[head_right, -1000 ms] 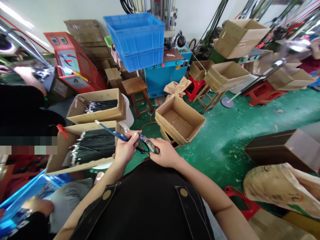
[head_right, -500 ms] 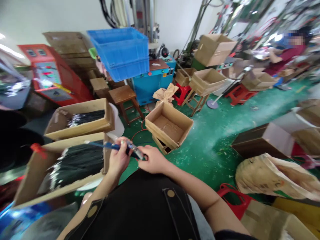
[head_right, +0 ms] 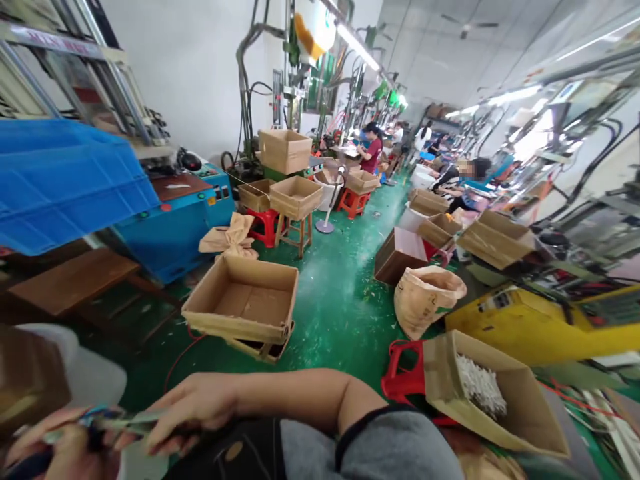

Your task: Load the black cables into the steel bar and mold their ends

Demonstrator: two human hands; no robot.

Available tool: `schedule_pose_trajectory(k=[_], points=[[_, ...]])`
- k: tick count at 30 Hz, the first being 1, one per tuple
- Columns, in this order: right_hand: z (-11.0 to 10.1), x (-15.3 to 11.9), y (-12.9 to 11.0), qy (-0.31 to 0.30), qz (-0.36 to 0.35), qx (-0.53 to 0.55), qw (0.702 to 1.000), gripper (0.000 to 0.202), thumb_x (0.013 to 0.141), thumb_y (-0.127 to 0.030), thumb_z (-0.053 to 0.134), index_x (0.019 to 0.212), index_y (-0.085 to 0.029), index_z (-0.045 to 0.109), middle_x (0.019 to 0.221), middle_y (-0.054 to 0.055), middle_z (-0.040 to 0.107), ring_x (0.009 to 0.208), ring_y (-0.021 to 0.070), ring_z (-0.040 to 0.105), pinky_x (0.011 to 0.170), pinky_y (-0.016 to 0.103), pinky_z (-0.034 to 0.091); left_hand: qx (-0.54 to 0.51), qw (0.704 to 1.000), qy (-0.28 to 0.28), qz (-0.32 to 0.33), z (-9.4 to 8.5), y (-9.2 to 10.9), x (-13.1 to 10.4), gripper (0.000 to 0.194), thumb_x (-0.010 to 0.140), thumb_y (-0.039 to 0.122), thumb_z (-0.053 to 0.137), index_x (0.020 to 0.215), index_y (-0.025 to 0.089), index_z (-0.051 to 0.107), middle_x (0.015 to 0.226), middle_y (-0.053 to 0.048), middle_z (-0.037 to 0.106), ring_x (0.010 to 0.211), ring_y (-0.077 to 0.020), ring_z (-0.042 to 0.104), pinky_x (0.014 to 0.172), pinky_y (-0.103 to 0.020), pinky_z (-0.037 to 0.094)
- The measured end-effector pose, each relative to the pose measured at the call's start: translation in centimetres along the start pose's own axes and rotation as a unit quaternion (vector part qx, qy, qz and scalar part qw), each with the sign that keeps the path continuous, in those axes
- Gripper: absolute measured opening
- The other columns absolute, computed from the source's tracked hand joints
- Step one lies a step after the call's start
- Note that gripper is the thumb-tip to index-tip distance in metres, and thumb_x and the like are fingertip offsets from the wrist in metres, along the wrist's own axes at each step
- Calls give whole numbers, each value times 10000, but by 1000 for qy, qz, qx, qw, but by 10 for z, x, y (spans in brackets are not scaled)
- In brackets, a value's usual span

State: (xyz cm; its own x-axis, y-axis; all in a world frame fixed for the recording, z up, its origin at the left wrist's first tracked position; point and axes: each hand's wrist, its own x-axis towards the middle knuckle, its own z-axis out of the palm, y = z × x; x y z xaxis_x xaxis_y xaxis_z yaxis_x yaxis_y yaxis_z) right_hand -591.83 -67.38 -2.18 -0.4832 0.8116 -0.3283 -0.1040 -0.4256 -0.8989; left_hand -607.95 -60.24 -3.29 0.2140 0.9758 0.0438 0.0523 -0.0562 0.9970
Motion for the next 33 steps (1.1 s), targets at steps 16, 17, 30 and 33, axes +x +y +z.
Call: schedule_pose_trajectory(k=[16,17,30,33], points=[[24,-5,18,313,-152,-481,805,551,706,-223,548,1247,-124,506,1097,133,550,1027,262,502,933,406,426,-238,962,53,-120,35,5,-16,359,788,541,648,900,238,491,538,110,387,322,-34,288,306,-160,225],[25,-4,18,313,-151,-485,802,547,706,-221,546,1243,-122,509,1094,134,552,1024,263,505,932,406,428,-246,959,55,-127,35,6,-17,354,789,532,651,902,237,492,528,110,394,317,-37,295,305,-160,226],[-1,-13,7,123,-144,-278,942,129,694,-156,527,813,-160,576,699,-38,455,655,107,421,615,227,351,-432,820,-109,-358,5,10,-12,125,952,202,426,862,193,513,441,109,273,250,-31,174,305,-156,78],[-11,-15,13,47,-100,-130,985,228,697,-199,545,912,-149,598,692,-52,447,598,81,403,549,204,325,-452,782,-189,-385,-7,4,-12,123,936,177,444,860,178,540,447,113,248,254,-17,116,300,-152,47]])
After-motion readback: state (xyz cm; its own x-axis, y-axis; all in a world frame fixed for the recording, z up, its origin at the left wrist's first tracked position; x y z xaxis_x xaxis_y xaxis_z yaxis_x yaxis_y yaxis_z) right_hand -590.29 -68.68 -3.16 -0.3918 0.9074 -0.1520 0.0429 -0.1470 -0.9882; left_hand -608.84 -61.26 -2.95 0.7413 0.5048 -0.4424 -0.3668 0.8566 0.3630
